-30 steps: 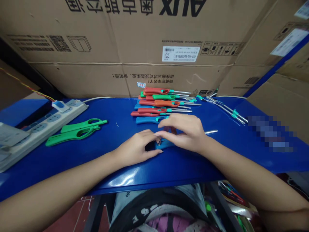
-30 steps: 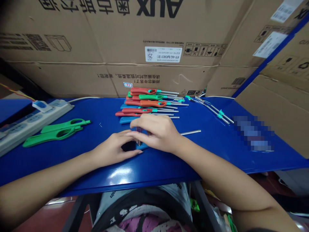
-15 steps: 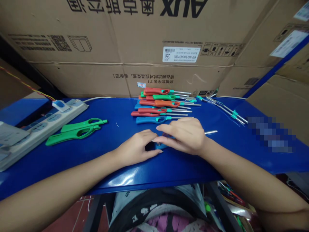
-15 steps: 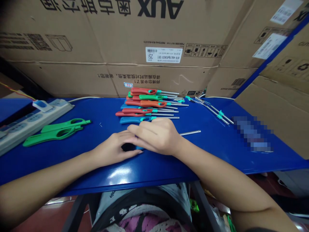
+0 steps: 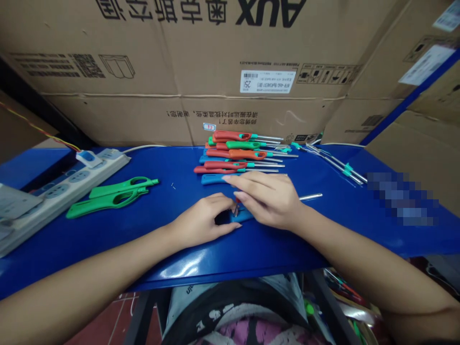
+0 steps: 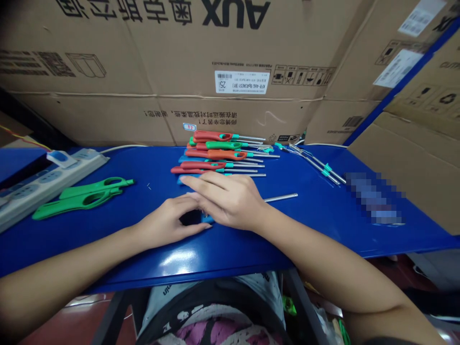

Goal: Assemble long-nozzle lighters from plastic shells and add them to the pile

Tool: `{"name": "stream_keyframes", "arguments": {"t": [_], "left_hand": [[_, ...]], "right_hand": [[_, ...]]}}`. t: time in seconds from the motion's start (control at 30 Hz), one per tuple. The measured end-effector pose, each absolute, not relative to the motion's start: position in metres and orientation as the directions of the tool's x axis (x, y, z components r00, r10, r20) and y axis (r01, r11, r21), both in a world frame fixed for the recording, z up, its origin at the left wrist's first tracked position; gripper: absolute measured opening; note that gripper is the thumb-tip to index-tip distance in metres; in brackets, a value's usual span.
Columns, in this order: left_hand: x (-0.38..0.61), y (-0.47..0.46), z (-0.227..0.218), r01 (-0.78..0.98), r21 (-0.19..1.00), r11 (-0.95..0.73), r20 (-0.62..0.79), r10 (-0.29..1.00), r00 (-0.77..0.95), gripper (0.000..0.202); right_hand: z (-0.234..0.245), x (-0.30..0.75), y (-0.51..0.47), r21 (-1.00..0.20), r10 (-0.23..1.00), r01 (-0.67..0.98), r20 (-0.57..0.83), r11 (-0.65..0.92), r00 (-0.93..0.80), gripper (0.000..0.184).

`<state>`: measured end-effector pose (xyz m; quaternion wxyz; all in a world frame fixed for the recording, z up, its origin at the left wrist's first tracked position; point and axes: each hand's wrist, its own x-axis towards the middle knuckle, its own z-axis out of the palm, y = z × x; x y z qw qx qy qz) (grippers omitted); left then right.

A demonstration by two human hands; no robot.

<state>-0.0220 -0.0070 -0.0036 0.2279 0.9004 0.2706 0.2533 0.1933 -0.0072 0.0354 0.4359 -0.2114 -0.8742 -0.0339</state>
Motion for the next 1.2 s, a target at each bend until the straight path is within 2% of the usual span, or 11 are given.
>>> {"name": "stream_keyframes", "arguments": {"t": [0.07, 0.17, 0.3, 0.4, 0.5, 0.6, 0.67, 0.8, 0.9, 1.0, 1.2], "left_hand": [[-0.022, -0.007, -0.004, 0.377, 0.541, -0.752, 0.331, 0.603, 0.726, 0.017], [-0.022, -0.007, -0.004, 0.372, 0.538, -0.757, 0.348, 0.601, 0.719, 0.015], [-0.022, -0.007, -0.004, 0.364, 0.541, -0.758, 0.347, 0.595, 0.725, 0.023], [-0.021, -0.007, -0.003, 0.345, 0.541, -0.767, 0.347, 0.577, 0.740, 0.021], [-0.021, -0.007, -0.002, 0.359, 0.550, -0.754, 0.333, 0.592, 0.734, 0.020], [-0.021, -0.007, -0.002, 0.367, 0.555, -0.746, 0.334, 0.605, 0.723, 0.020], [-0.021, -0.007, -0.003, 0.360, 0.554, -0.750, 0.346, 0.601, 0.720, 0.018], [-0.021, -0.007, -0.005, 0.338, 0.545, -0.768, 0.372, 0.582, 0.723, 0.022], [-0.021, -0.007, -0.004, 0.333, 0.542, -0.771, 0.377, 0.578, 0.724, 0.019], [-0.021, -0.007, -0.003, 0.355, 0.543, -0.761, 0.349, 0.589, 0.729, 0.015], [-0.022, -0.007, -0.005, 0.361, 0.520, -0.774, 0.358, 0.581, 0.731, 0.019]], "right_hand": [[0.037, 0.189, -0.009, -0.279, 0.409, 0.305, 0.720, 0.910, -0.560, 0.042], [0.040, 0.185, -0.010, -0.411, 0.459, 0.216, 0.709, 0.886, -0.535, 0.033], [0.037, 0.188, -0.007, -0.206, 0.354, 0.330, 0.798, 0.921, -0.488, 0.012], [0.035, 0.190, -0.006, -0.076, 0.279, 0.370, 0.798, 0.926, -0.534, 0.013], [0.037, 0.191, -0.008, -0.177, 0.364, 0.361, 0.748, 0.916, -0.556, 0.018], [0.041, 0.191, -0.010, -0.363, 0.443, 0.259, 0.650, 0.895, -0.617, 0.041], [0.041, 0.191, -0.011, -0.420, 0.449, 0.216, 0.602, 0.881, -0.660, 0.050], [0.038, 0.189, -0.012, -0.354, 0.441, 0.267, 0.638, 0.896, -0.632, 0.043], [0.037, 0.189, -0.011, -0.212, 0.378, 0.335, 0.720, 0.918, -0.582, 0.030], [0.038, 0.190, -0.011, -0.099, 0.329, 0.386, 0.733, 0.917, -0.595, 0.032], [0.045, 0.188, -0.015, -0.390, 0.436, 0.217, 0.658, 0.895, -0.614, 0.041]]}}
